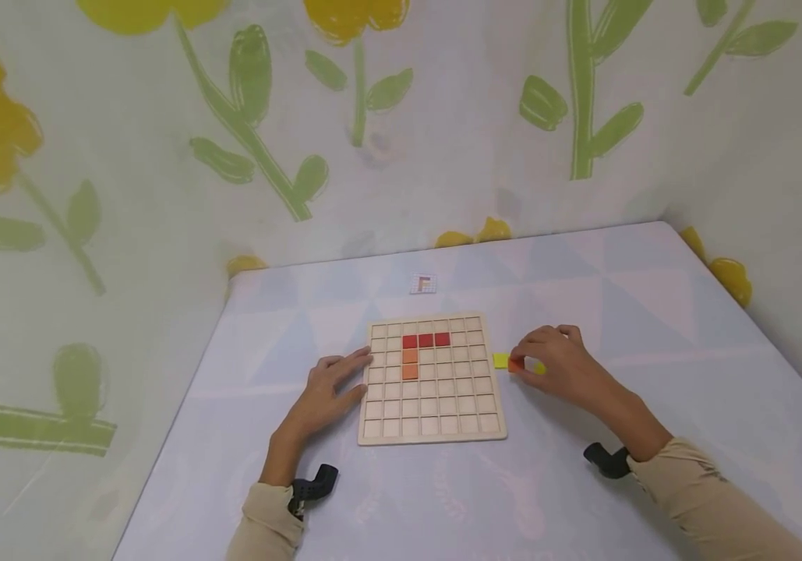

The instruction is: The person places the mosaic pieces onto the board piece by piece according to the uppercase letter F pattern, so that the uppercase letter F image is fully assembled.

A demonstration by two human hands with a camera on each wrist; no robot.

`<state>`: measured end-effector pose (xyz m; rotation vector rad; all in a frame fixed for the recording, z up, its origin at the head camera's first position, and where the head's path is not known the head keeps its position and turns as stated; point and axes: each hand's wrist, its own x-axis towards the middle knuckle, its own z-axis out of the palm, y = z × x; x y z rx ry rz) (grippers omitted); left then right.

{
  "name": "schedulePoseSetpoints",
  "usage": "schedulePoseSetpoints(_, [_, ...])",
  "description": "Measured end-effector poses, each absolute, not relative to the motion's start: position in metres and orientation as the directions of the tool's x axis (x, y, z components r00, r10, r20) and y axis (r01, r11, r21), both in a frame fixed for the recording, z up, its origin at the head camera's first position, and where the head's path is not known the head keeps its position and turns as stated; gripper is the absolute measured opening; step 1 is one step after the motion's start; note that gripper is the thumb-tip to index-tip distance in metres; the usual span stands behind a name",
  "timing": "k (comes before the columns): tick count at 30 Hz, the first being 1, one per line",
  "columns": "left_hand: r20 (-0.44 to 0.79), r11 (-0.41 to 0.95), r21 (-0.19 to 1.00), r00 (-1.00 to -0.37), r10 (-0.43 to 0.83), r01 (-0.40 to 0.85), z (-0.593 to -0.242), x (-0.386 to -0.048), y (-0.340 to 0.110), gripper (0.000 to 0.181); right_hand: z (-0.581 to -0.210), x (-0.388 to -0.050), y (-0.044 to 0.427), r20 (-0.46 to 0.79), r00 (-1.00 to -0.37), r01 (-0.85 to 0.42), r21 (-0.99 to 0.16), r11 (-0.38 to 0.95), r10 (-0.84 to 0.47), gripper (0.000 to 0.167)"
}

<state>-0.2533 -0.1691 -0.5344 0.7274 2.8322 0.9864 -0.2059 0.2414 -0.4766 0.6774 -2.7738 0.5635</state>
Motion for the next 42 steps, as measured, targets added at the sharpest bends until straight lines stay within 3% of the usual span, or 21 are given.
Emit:
schedulePoseSetpoints(9, [0.129,0.676,0.588,-0.877,0.463,0.444,-0.535,-0.256,-0.166,0.051,-0.479,-0.211,0.23,0.369,-0.826,-0.539,-0.294,0.789,-0.426,0.022])
schedulePoseSetpoints(33, [0.119,0.68,0.59,-0.88,0.461,0.436,-0.534,-0.257,-0.164,0.051,-0.474,-0.218,0.199,0.301,-0.833,-0.545,-0.303,0.782,-0.464,0.02])
schedulePoseSetpoints(42, [0.143,0.672,0.59,-0.877,0.459,0.448,-0.534,-0.253,-0.167,0.051,-0.475,-0.221,0.191,0.334,-0.793,-0.6,-0.292,0.745,-0.509,0.021])
